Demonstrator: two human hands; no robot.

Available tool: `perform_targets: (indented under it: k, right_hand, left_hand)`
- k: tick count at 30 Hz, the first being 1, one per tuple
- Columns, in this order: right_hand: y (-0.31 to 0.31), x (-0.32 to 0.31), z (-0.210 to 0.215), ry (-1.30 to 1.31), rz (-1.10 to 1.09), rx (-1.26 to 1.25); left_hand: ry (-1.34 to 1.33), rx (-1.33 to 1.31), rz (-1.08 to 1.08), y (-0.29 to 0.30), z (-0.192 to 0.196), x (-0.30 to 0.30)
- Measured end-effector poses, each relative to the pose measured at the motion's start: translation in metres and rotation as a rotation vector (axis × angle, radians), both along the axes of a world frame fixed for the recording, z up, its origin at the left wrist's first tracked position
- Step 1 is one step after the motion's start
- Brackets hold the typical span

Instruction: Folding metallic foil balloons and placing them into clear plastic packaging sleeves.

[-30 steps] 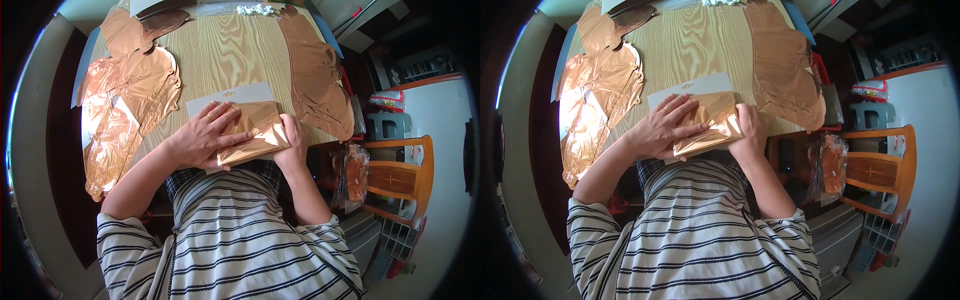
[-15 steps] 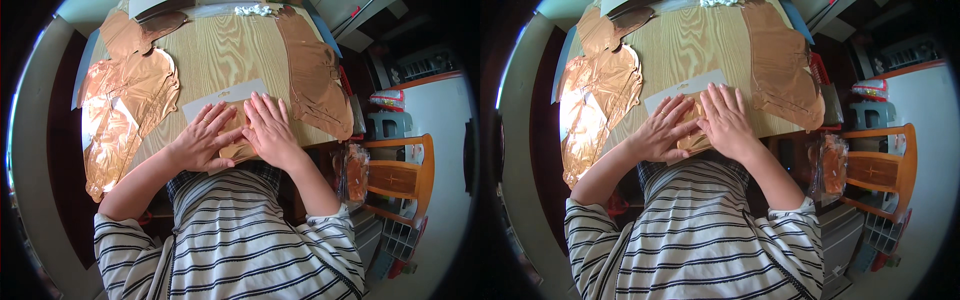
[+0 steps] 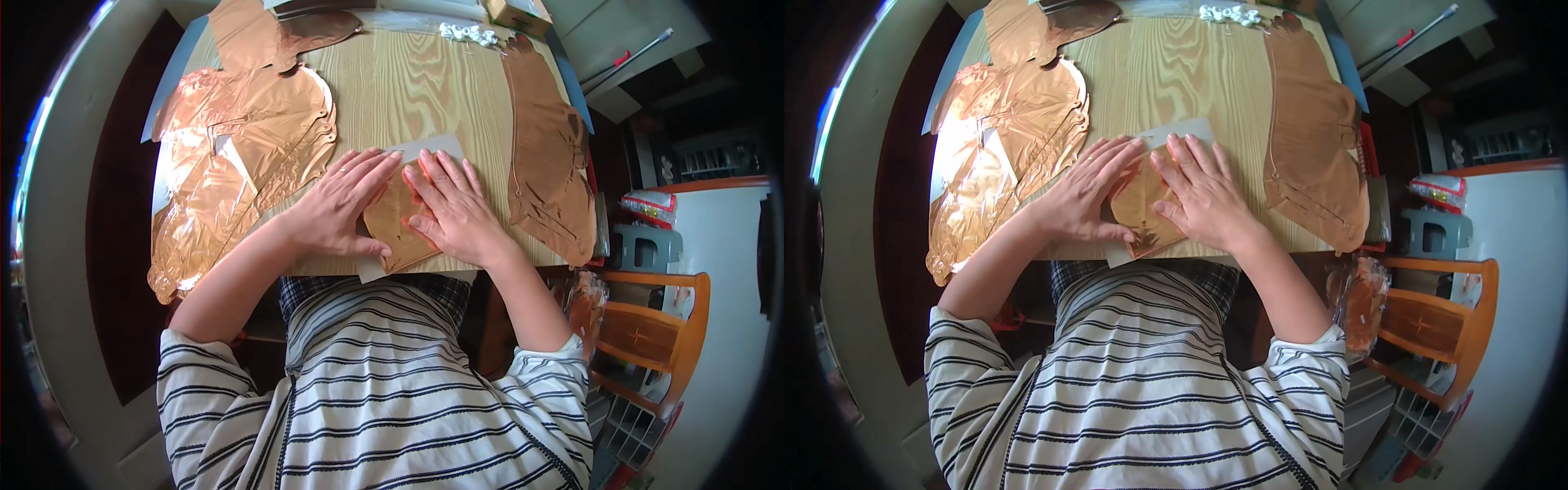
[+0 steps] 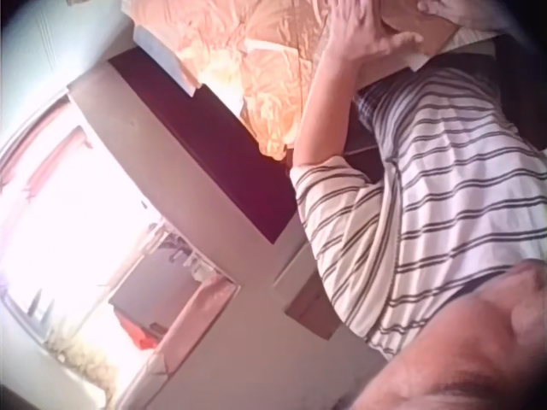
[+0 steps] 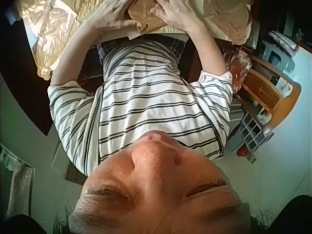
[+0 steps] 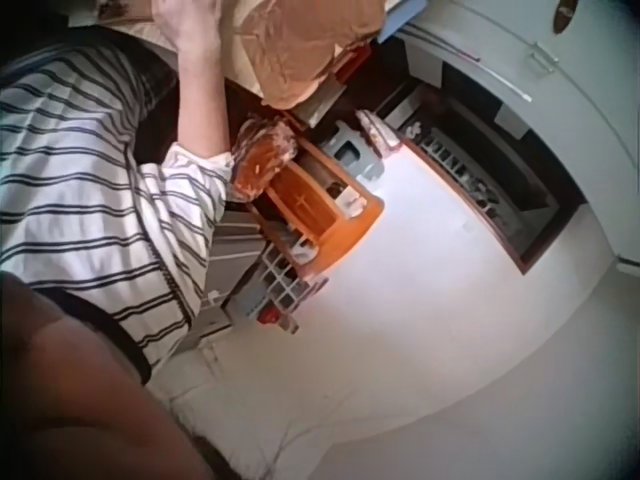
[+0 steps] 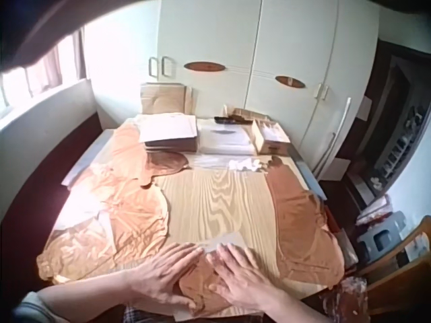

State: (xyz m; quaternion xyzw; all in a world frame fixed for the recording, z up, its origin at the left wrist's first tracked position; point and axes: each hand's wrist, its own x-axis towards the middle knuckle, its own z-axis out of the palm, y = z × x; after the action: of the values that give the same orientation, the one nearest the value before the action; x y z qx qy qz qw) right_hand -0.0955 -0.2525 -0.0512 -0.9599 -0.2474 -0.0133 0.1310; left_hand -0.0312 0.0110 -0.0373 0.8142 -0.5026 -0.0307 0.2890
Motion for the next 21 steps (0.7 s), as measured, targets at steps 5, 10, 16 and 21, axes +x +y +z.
perform_targets:
  k: [5, 10, 16, 21]
  right_hand:
    - [-0.001, -0.003, -0.003, -0.038, -0.112, 0.012]
    - [0.009, -0.013, -0.001, 0.026, -0.251, 0.008]
    - [0.009, -0.016, -0.003, 0.023, -0.348, 0.003]
    - [0.011, -0.017, -0.004, 0.005, -0.391, 0.031]
  left_hand:
    - [-0.013, 0.039, -0.005, -0.014, 0.005, 0.014]
    - [-0.197, 0.115, 0.29, -0.051, 0.008, -0.034]
    - [-0.201, 0.151, 0.368, -0.061, -0.024, -0.045]
    - [-0.252, 0.175, 0.367, -0.054, -0.029, -0.041]
